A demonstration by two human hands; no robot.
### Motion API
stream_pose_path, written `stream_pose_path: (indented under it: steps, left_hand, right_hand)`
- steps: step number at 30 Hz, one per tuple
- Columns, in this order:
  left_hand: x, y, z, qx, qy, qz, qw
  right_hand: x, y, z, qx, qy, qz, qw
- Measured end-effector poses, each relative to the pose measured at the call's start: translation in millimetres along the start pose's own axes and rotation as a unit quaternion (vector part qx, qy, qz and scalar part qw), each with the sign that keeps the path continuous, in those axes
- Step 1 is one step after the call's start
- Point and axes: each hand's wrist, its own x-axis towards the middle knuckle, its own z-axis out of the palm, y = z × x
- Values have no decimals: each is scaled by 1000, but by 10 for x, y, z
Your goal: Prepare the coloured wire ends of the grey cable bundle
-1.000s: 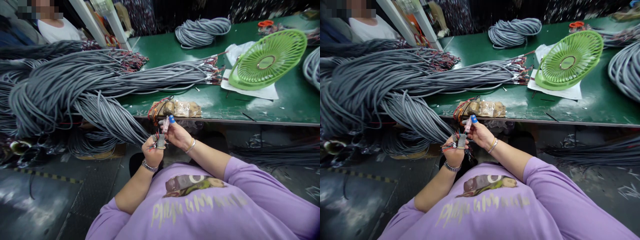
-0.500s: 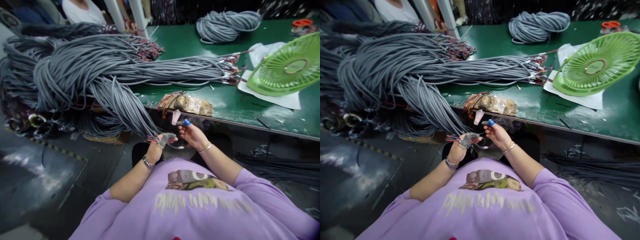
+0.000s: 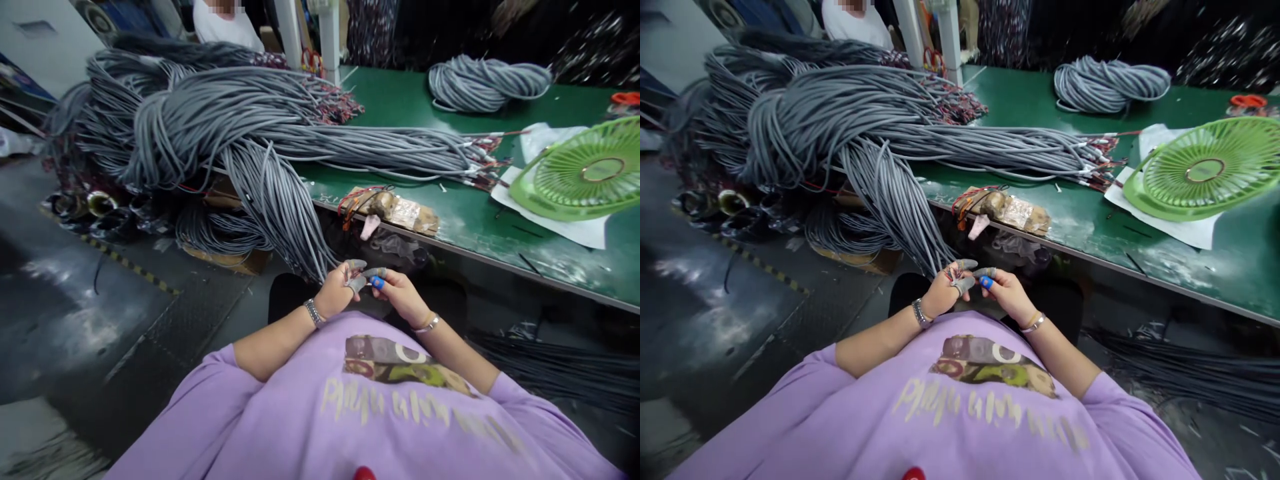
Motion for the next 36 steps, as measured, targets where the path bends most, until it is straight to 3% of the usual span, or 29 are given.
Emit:
stream_pose_path:
  steps: [4, 8, 16, 23, 31, 36]
  left_hand:
    - [-16, -20, -67, 23, 2, 12, 1000]
    - [-11, -80, -118, -4, 44, 0, 999]
    - [-33, 17, -114, -99, 76, -52, 991]
    - [-61, 129, -112, -120, 76, -60, 988]
    - [-97, 221, -72, -128, 72, -60, 987]
    - [-46, 307, -160, -201, 60, -74, 975]
  right_hand:
    - [-33, -3, 26, -43, -13, -22, 999]
    - [-75, 27, 13, -66, -7, -32, 997]
    - [-193, -25, -10, 162, 12, 13, 987]
    - [-235, -8, -28, 79, 0, -47, 996]
    - [-312, -56, -5, 127, 5, 3, 992]
    - [-313, -43, -15, 131, 35, 5, 991]
